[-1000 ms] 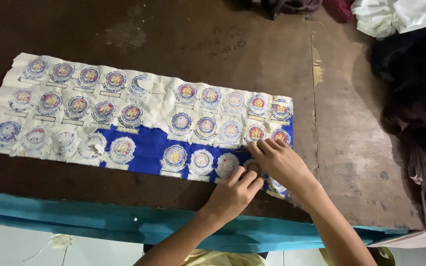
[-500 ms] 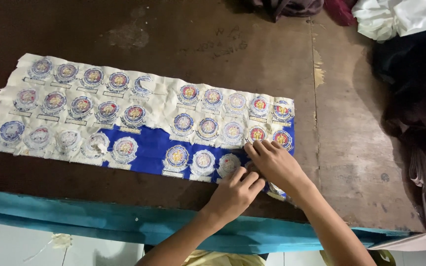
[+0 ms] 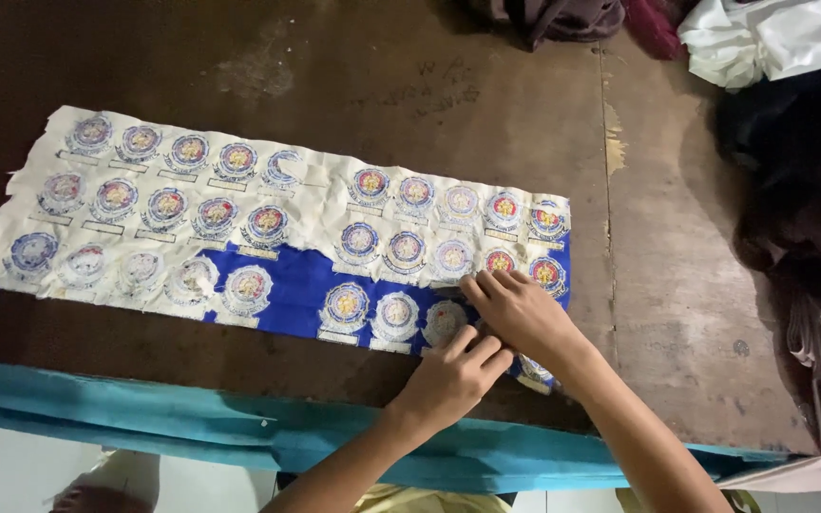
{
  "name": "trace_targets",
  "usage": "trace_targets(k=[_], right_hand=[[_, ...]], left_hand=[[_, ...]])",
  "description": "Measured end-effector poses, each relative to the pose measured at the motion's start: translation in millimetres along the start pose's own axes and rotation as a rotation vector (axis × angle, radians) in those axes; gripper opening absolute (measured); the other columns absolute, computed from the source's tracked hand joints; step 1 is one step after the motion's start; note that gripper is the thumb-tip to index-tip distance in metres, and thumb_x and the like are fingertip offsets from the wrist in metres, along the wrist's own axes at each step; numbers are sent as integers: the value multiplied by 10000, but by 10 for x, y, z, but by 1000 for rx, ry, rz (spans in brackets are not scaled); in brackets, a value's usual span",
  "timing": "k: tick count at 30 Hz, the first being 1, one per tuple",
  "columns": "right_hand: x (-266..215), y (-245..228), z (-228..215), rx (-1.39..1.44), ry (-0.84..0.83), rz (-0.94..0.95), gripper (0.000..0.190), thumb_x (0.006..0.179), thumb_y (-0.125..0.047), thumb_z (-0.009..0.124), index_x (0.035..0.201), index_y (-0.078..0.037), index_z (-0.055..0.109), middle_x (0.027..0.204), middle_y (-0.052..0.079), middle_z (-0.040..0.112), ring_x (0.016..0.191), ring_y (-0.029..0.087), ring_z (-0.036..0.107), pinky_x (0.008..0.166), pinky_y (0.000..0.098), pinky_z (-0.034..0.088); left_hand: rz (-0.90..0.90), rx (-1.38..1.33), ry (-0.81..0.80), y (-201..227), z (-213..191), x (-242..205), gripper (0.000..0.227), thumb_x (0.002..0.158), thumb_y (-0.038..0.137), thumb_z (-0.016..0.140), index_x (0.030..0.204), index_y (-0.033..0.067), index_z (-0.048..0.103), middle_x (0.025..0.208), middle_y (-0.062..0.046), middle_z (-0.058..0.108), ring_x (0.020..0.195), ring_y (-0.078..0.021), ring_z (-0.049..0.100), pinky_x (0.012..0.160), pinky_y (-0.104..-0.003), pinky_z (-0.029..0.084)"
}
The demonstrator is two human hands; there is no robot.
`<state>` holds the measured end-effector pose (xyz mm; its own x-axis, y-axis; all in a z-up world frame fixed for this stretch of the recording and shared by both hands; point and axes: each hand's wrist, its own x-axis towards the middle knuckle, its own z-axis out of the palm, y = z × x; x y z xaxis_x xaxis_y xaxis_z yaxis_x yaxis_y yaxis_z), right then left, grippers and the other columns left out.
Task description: The person uses scissors to cut a piece of blue and white patterned fabric into smaller sections. They carefully trim the edges of the cut pieces to shape them around a printed emblem.
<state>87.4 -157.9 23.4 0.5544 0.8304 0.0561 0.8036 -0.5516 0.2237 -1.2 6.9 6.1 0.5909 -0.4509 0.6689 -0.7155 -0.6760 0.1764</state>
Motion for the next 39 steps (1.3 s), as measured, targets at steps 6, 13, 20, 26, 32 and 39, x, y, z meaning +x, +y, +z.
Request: trace_targets(k=[6, 13, 20, 26, 32, 39], right_hand=[[139, -3, -18, -45, 73, -81, 320, 937, -27, 661, 1232, -56, 541, 954, 78, 610, 750, 207, 616, 624, 335, 581], [157, 31, 31, -116, 72, -169, 296, 928, 10, 655, 1206, -43, 567, 876, 46, 601, 618, 153, 604, 433, 290, 529], [286, -32, 11, -120, 44, -171, 325, 930, -14, 648, 1227, -58, 523, 866, 44, 556, 580, 154, 583, 366, 309, 495], [336, -32, 89, -118, 25, -214, 460, 922, -24, 696, 1345, -19, 514, 927, 83, 625, 573, 155, 625, 376, 293, 537], [344, -9, 126, -176, 106, -249, 366, 944, -26, 655, 1293, -40, 542, 900, 60, 612, 549, 126, 595, 347, 275, 500], [317, -45, -5, -89, -17, -201, 283, 975, -14, 639, 1229, -23, 515, 790, 35, 559, 459, 97, 545, 322, 277, 474]], left_hand=[[-14, -57, -12, -16, 73, -55, 125, 947, -24, 674, 960, 92, 717, 916, -54, 659, 874, -229, 599, 580, -295, 536], [-21, -102, -4, -14, 72, -57, 147, 924, -58, 671, 938, 79, 723, 893, -43, 677, 857, -208, 599, 519, -283, 522], [-21, -104, -39, -10, 66, -70, 101, 934, -18, 692, 924, 83, 694, 881, -43, 648, 847, -203, 598, 444, -290, 501], [-15, -133, -35, -25, 76, -108, 147, 924, -53, 684, 984, 69, 741, 947, -56, 718, 884, -217, 630, 502, -303, 553], [-18, -147, -60, -35, 87, -114, 174, 879, -69, 718, 985, 68, 724, 932, -46, 704, 876, -211, 615, 483, -304, 544], [-27, -151, -28, -23, 117, -132, 150, 910, -63, 693, 966, 72, 729, 923, -59, 718, 825, -209, 614, 468, -293, 530]])
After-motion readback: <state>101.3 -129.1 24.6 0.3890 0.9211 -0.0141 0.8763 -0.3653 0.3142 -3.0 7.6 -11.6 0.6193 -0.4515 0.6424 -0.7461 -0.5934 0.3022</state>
